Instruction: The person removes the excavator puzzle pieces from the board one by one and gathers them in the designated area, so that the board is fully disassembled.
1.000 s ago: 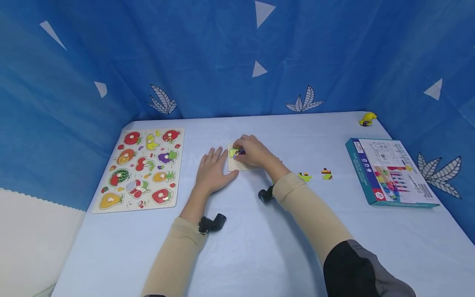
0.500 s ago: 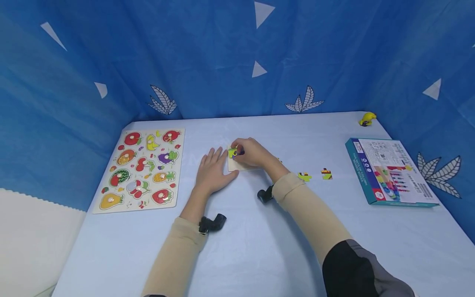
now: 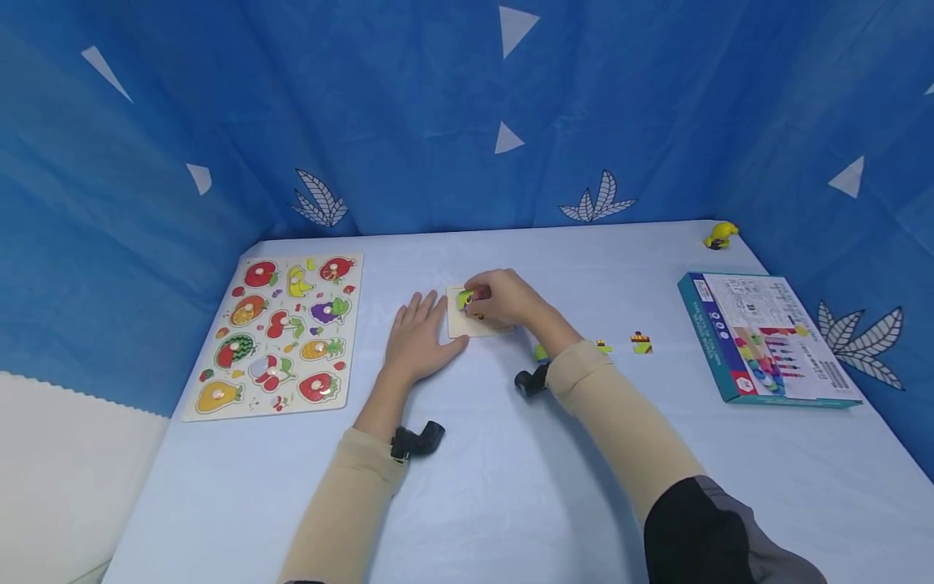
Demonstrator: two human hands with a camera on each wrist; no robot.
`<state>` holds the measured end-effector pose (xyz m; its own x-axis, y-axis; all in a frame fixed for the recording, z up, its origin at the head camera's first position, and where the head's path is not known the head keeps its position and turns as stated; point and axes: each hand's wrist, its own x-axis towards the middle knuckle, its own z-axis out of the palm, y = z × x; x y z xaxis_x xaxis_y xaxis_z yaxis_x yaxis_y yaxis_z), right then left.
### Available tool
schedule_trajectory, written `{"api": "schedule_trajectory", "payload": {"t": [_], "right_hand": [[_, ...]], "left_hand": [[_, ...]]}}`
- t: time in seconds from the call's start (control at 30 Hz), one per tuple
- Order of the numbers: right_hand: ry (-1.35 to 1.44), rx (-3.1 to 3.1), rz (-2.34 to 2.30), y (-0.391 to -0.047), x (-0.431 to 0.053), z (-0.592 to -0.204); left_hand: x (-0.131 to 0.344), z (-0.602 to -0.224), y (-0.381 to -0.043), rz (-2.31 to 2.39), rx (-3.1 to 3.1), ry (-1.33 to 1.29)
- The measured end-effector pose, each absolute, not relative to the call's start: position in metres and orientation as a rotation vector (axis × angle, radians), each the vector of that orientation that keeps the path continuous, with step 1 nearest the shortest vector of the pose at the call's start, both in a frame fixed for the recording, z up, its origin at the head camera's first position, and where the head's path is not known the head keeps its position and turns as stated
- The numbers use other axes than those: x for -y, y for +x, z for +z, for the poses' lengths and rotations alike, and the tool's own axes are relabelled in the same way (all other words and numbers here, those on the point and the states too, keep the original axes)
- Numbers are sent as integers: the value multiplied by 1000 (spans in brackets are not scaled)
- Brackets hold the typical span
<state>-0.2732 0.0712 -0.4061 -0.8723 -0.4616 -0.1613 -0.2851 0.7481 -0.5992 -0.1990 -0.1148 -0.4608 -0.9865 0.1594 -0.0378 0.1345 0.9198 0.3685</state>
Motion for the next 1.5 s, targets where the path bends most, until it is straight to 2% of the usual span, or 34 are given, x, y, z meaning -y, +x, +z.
{"api": "schedule_trajectory", "payload": {"t": [0.73,1.5], "right_hand": [[-284,-2746,-829,-294,-160,-396],[-235,-2733,-716,-299,-169,-405]], "left_hand": [[115,-461,-198,605,-3013,230],[115,-462,-197,610,-3018,238]]}}
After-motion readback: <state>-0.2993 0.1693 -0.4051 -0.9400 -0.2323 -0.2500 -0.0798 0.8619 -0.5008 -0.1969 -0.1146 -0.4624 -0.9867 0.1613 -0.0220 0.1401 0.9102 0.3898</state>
